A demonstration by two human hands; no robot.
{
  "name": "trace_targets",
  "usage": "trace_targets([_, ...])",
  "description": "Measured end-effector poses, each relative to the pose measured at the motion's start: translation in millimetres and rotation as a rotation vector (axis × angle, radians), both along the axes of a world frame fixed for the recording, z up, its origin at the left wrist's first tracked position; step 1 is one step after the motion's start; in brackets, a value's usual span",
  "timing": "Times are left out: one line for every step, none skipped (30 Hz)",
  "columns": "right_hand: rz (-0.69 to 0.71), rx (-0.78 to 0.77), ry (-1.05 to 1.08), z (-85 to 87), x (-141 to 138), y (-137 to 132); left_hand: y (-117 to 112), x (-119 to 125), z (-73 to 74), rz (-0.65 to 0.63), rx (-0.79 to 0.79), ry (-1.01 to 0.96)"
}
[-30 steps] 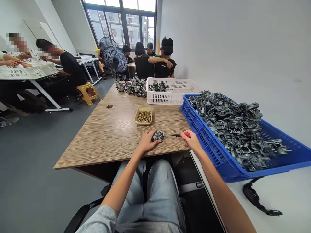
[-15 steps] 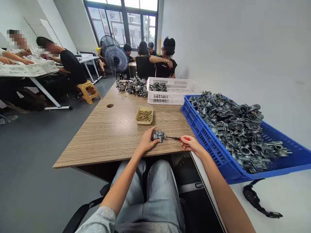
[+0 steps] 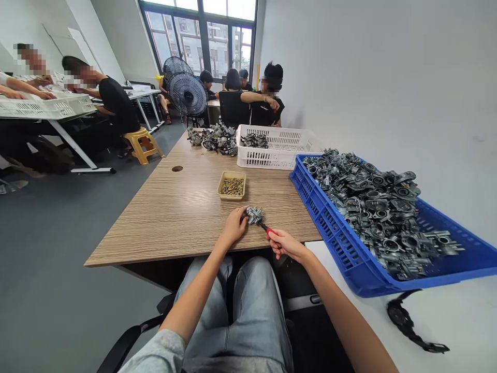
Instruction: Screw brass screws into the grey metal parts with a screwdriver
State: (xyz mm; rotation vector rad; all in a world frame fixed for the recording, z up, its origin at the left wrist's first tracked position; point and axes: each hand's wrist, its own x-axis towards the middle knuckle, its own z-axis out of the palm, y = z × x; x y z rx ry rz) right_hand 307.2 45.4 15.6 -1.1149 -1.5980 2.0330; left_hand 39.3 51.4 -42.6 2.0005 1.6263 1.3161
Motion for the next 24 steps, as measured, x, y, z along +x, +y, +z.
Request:
trace_targets([-0.018,-0.005,0.02,-2.0,-3,-1,0,1,0.1,0.002,0.005,-0.008])
trace_targets([-0.034,-0.005,0.034,-3.5,-6,-2,-1,1,0.4,0.005,0.011,-0.018])
trace_targets([-0.044,0.001,0.039,-4.5,-8,-3,-1,2,1.0,0.01,0.017,-0.029])
trace_targets([-0.049,0.014,0.033,-4.8,-9,-4,-2,3,2.1,0.015,0.019,-0.04])
trace_targets([-0.045,0.035,0.016,-4.3,-10,-5,-4,4,3.6,0.017,0.018,-0.05])
trace_targets([-0.031,0.062,-0.01,-3.1,-10,-5,-6,5,5.7,0.015,0.014,-0.056])
trace_targets([-0.01,0.093,-0.041,-1.0,-9,-5,-8,6,8.1,0.006,0.01,-0.052])
trace_targets([0.015,0.128,-0.074,1.8,-8,-5,-10,8,10.9,-0.009,0.008,-0.037])
trace_targets([0.041,0.162,-0.104,5.5,-5,-4,-12,9,13.7,-0.027,0.007,-0.011])
trace_targets([0.065,0.197,-0.132,9.9,-2,-3,-15,11,16.4,-0.044,0.006,0.021])
trace_targets([0.086,0.232,-0.157,14.9,2,-2,-17,12,18.7,-0.057,0.003,0.05])
trace_targets([0.103,0.266,-0.179,20.6,7,0,-18,13,20.5,-0.061,-0.003,0.069])
trace_targets([0.12,0.301,-0.202,26.8,12,2,-19,14,21.6,-0.057,-0.011,0.075])
trace_targets([0.137,0.336,-0.228,33.4,18,4,-19,14,22.1,-0.046,-0.016,0.069])
trace_targets([0.148,0.368,-0.257,40.3,25,5,-19,14,21.9,-0.035,-0.015,0.059])
trace_targets([0.153,0.401,-0.287,47.4,32,7,-19,13,21.3,-0.025,-0.008,0.048])
trace_targets([0.148,0.43,-0.312,54.3,39,8,-18,12,20.4,-0.02,0.005,0.039])
trace_targets([0.139,0.458,-0.325,61.0,46,10,-16,11,19.3,-0.015,0.021,0.031])
trace_targets([0.125,0.487,-0.326,67.2,52,11,-15,10,18.2,-0.01,0.035,0.023])
trace_targets([0.105,0.511,-0.319,72.6,57,12,-14,9,17.1,-0.002,0.044,0.013])
trace_targets([0.079,0.528,-0.308,77.1,62,12,-13,8,16.1,0.006,0.047,0.003])
trace_targets([0.044,0.538,-0.295,80.5,66,13,-12,8,15.3,0.013,0.046,-0.005])
trace_targets([0.006,0.54,-0.284,82.9,68,13,-12,8,14.6,0.017,0.041,-0.008])
trace_targets([-0.034,0.538,-0.271,84.4,69,14,-11,8,14.1,0.016,0.037,-0.007])
